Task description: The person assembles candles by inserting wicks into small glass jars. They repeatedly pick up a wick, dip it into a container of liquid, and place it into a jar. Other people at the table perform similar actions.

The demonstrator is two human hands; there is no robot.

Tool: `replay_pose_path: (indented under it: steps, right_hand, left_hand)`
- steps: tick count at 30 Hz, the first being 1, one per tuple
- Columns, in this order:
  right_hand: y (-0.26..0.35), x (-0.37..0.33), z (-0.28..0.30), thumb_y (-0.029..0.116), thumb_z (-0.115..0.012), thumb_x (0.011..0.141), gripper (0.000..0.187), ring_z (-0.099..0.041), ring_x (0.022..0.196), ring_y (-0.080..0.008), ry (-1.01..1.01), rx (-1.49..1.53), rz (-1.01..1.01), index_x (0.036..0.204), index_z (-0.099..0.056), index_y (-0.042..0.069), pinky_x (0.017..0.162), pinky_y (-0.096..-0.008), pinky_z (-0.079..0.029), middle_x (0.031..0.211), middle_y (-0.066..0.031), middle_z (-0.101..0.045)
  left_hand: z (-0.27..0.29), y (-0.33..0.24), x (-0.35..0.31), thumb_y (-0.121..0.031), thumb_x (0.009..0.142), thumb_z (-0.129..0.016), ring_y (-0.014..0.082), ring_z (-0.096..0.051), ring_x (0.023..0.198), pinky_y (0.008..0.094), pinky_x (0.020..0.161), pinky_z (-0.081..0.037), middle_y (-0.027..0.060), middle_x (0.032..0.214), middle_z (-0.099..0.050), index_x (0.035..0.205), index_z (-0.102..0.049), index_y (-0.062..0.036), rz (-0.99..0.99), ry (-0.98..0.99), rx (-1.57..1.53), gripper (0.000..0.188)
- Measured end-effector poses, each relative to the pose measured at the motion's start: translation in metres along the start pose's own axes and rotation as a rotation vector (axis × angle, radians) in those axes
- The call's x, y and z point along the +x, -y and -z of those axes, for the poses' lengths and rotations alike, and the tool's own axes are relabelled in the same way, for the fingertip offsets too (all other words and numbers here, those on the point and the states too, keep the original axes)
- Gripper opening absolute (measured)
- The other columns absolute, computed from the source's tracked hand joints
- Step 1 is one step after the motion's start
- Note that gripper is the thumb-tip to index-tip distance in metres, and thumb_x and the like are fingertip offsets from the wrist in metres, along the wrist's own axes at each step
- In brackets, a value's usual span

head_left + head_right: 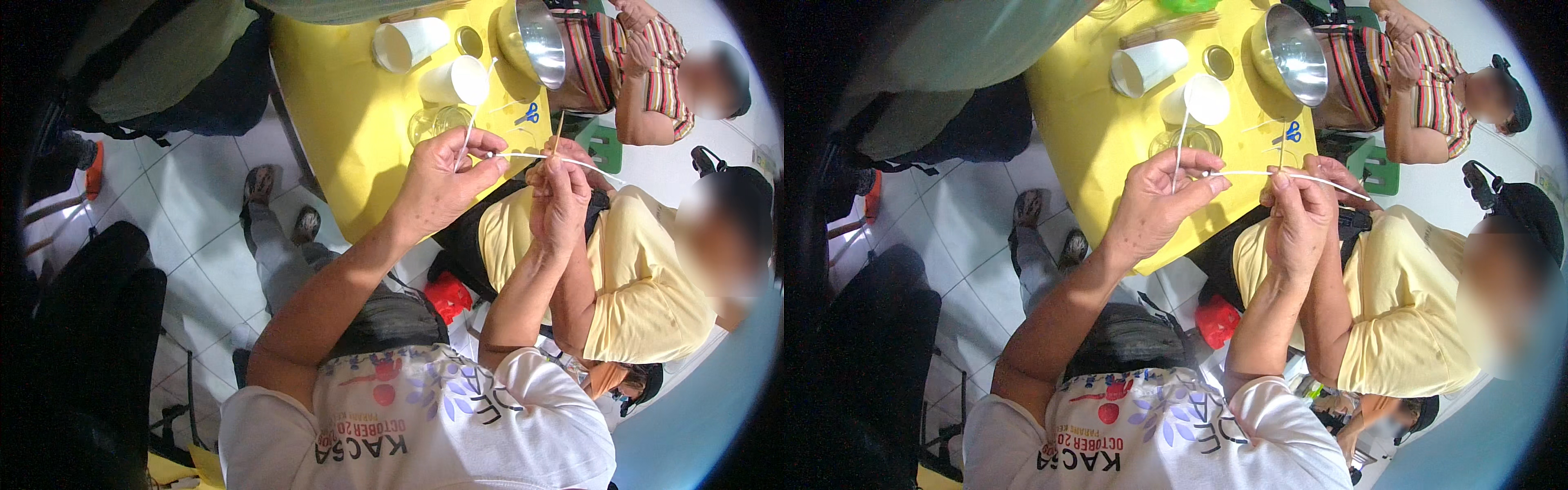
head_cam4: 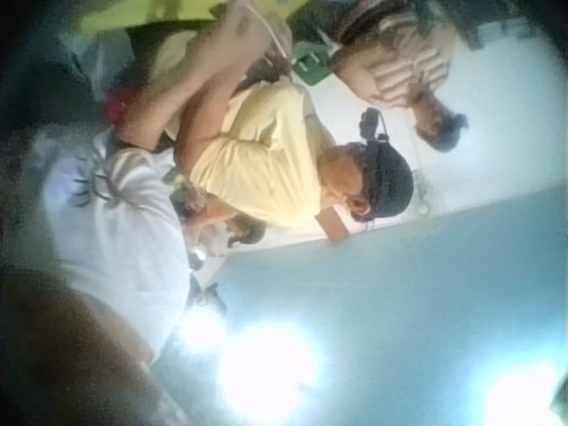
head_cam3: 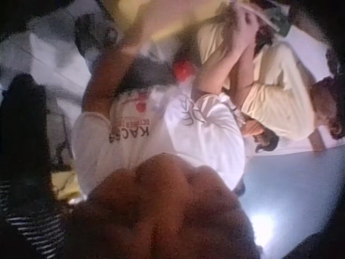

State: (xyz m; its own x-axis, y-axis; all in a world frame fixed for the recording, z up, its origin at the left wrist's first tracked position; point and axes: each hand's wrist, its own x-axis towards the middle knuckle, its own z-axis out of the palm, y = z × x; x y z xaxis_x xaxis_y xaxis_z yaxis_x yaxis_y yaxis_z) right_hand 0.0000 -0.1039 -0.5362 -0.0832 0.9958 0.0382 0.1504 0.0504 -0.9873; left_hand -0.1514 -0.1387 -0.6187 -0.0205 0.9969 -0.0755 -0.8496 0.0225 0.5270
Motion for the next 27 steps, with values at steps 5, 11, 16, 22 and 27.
replay_pose_path:
  steps: [5,11,16,22,27]
  right_hand:
    - [0.007,-0.002,-0.008,0.002,-0.063,0.085,0.004,-0.053,0.066,-0.0098,-0.007,-0.077,0.073,0.087,-0.065,-0.001,0.058,-0.0206,-0.042,0.084,-0.0063,-0.064]
    - [0.013,-0.006,-0.015,0.000,-0.064,0.084,0.003,-0.052,0.067,-0.0079,0.003,-0.220,0.176,0.087,-0.065,-0.001,0.059,-0.0193,-0.040,0.083,-0.0048,-0.062]
    - [0.014,-0.004,-0.018,-0.005,-0.062,0.083,0.007,-0.049,0.075,-0.0100,0.063,-0.380,0.221,0.087,-0.065,-0.001,0.060,-0.0216,-0.040,0.086,-0.0045,-0.056]
    - [0.007,-0.003,-0.025,-0.002,-0.068,0.081,0.005,-0.052,0.071,-0.0063,-0.007,-0.360,0.144,0.085,-0.067,-0.003,0.062,-0.0180,-0.040,0.083,-0.0024,-0.063]
    - [0.003,-0.001,-0.028,-0.001,-0.069,0.080,0.003,-0.053,0.072,-0.0065,-0.055,-0.382,0.100,0.082,-0.067,-0.003,0.064,-0.0185,-0.040,0.083,-0.0023,-0.063]
  left_hand:
    - [0.000,-0.005,-0.002,-0.004,0.084,-0.065,0.0051,-0.056,0.078,0.0188,0.068,-0.045,0.0044,0.092,-0.063,0.104,-0.059,-0.0009,0.048,0.034,-0.045,0.020]
    - [0.005,-0.008,-0.005,-0.011,0.087,-0.062,-0.0009,-0.045,0.056,0.0141,0.045,-0.031,0.0078,0.089,-0.064,0.105,-0.058,-0.0046,0.214,0.022,-0.169,0.019]
    - [0.013,-0.006,-0.003,-0.015,0.089,-0.061,-0.0001,-0.036,0.046,0.0135,0.040,-0.027,0.0095,0.088,-0.064,0.105,-0.057,-0.0056,0.325,0.038,-0.352,0.019]
    - [0.024,-0.001,-0.001,-0.019,0.091,-0.059,0.0012,-0.033,0.045,0.0144,0.040,-0.027,0.0095,0.089,-0.064,0.105,-0.057,-0.0059,0.389,0.044,-0.383,0.020]
    - [0.033,0.002,-0.001,-0.025,0.094,-0.053,0.0028,-0.034,0.045,0.0158,0.041,-0.028,0.0106,0.091,-0.064,0.108,-0.057,-0.0051,0.387,0.045,-0.402,0.025]
